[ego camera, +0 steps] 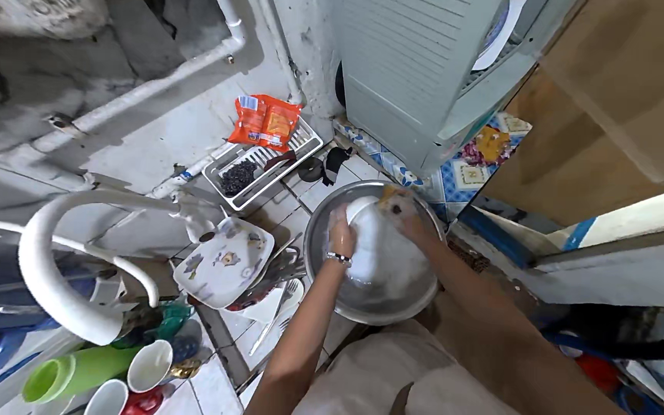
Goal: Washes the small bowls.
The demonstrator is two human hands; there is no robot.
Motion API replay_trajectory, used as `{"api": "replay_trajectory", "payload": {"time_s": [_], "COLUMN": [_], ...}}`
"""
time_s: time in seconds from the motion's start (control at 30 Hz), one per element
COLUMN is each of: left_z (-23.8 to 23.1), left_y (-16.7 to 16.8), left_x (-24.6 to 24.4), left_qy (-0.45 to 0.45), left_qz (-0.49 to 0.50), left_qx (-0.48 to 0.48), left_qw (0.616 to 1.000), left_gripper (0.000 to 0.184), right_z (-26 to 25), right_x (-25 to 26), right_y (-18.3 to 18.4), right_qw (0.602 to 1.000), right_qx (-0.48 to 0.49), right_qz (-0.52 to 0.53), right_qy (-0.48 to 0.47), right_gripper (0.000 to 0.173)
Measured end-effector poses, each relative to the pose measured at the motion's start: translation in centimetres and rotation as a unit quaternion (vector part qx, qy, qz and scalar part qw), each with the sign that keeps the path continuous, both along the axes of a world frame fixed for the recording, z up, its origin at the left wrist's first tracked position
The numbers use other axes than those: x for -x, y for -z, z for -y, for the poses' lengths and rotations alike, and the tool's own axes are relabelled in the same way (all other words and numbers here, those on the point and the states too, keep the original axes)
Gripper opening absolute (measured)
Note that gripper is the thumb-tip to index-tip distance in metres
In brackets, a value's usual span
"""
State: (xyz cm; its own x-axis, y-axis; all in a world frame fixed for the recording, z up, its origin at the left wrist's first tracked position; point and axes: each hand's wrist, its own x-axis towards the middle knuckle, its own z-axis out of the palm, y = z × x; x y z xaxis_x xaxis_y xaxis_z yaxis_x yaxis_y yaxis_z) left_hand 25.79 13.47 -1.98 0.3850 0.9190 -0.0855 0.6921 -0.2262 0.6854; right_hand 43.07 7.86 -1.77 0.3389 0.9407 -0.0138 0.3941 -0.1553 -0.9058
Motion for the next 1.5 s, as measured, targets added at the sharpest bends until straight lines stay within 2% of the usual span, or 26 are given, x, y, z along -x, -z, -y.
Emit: {"api": "replay_trajectory", "payload": {"time_s": [0.1, 0.23, 0.3, 0.4, 0.5, 0.53, 0.6, 0.67, 0.73, 0.77, 0.83, 0.93, 1.0, 1.1, 1.13, 1.2, 1.27, 1.37, 1.43, 1.5], "left_z": [0.7, 0.5, 0.6, 1.1, 1.6, 1.7, 1.8, 2.0, 2.4, 2.5, 2.7, 3.0, 3.2, 4.4, 4.9, 5.4, 5.5, 4.8, 4.1, 4.0], "left_y": [-1.4, -2.3, -3.0, -4.5, -5.7, -6.2, -6.9, -7.0, -6.8, -7.0, -7.4, -6.5, -5.3, -3.2, -2.5, -1.6, -1.1, -0.2, -1.4, -4.0], "left_x": [0.4, 0.8, 1.0, 1.4, 1.7, 1.7, 1.8, 1.7, 1.6, 1.6, 1.0, -0.7, -1.8, -3.5, -4.0, -4.4, -3.9, -1.5, 0.2, 1.0], "left_qy": [-0.001, -0.007, -0.019, -0.027, -0.020, -0.021, -0.021, -0.036, -0.078, -0.105, -0.165, -0.247, -0.269, -0.277, -0.283, -0.286, -0.270, -0.198, -0.127, -0.074], "left_qz": [-0.010, -0.022, -0.009, -0.021, -0.042, -0.052, -0.059, -0.034, 0.031, 0.073, 0.152, 0.262, 0.339, 0.414, 0.428, 0.433, 0.411, 0.294, 0.192, 0.101], "left_qx": [-0.042, -0.051, -0.033, -0.014, -0.023, -0.024, -0.029, -0.053, -0.103, -0.121, -0.139, -0.146, -0.171, -0.227, -0.236, -0.222, -0.187, -0.242, -0.240, -0.155], "left_qw": [0.999, 0.998, 0.999, 0.999, 0.999, 0.998, 0.998, 0.997, 0.991, 0.984, 0.964, 0.921, 0.885, 0.837, 0.825, 0.826, 0.850, 0.903, 0.943, 0.980], "left_gripper": [0.049, 0.037, 0.039, 0.042, 0.039, 0.037, 0.032, 0.031, 0.030, 0.030, 0.029, 0.029, 0.034, 0.044, 0.048, 0.055, 0.052, 0.039, 0.036, 0.042], "right_z": [-1.0, -1.1, -1.1, -1.6, -1.7, -1.8, -2.3, -3.2, -3.3, -3.0, -2.7, -2.1, -1.6, -0.7, -0.2, 0.3, 0.5, 1.1, 0.7, 0.2], "right_x": [1.2, 3.0, 3.5, 3.3, 2.9, 2.9, 3.0, 2.7, 2.2, 2.0, 2.1, 3.4, 5.2, 8.4, 9.0, 8.8, 7.2, 3.6, 1.6, 0.5], "right_y": [0.2, -2.1, -3.0, -5.2, -7.4, -7.5, -6.5, -5.4, -5.8, -6.6, -7.8, -5.1, -2.5, -1.4, -1.7, -2.3, -1.9, -1.4, -2.4, -5.4], "right_qw": [0.986, 0.940, 0.928, 0.936, 0.919, 0.899, 0.861, 0.837, 0.851, 0.884, 0.951, 0.993, 0.986, 0.927, 0.909, 0.897, 0.928, 0.995, 0.992, 0.976], "right_qx": [-0.107, -0.151, -0.179, -0.175, -0.131, -0.147, -0.243, -0.334, -0.331, -0.261, -0.094, -0.060, -0.116, -0.106, -0.075, -0.024, -0.011, -0.052, -0.058, 0.042], "right_qz": [0.111, 0.184, 0.165, 0.111, 0.172, 0.230, 0.315, 0.342, 0.348, 0.338, 0.265, 0.101, -0.062, -0.315, -0.371, -0.408, -0.342, -0.070, 0.108, 0.197], "right_qy": [-0.063, -0.244, -0.284, -0.283, -0.330, -0.342, -0.316, -0.265, -0.212, -0.189, -0.129, 0.015, 0.101, 0.174, 0.176, 0.169, 0.147, 0.055, -0.005, -0.081], "right_gripper": [0.009, 0.023, 0.022, 0.016, 0.049, 0.049, 0.035, 0.023, 0.020, 0.020, 0.025, 0.034, 0.033, 0.025, 0.024, 0.024, 0.026, 0.042, 0.044, 0.043]}}
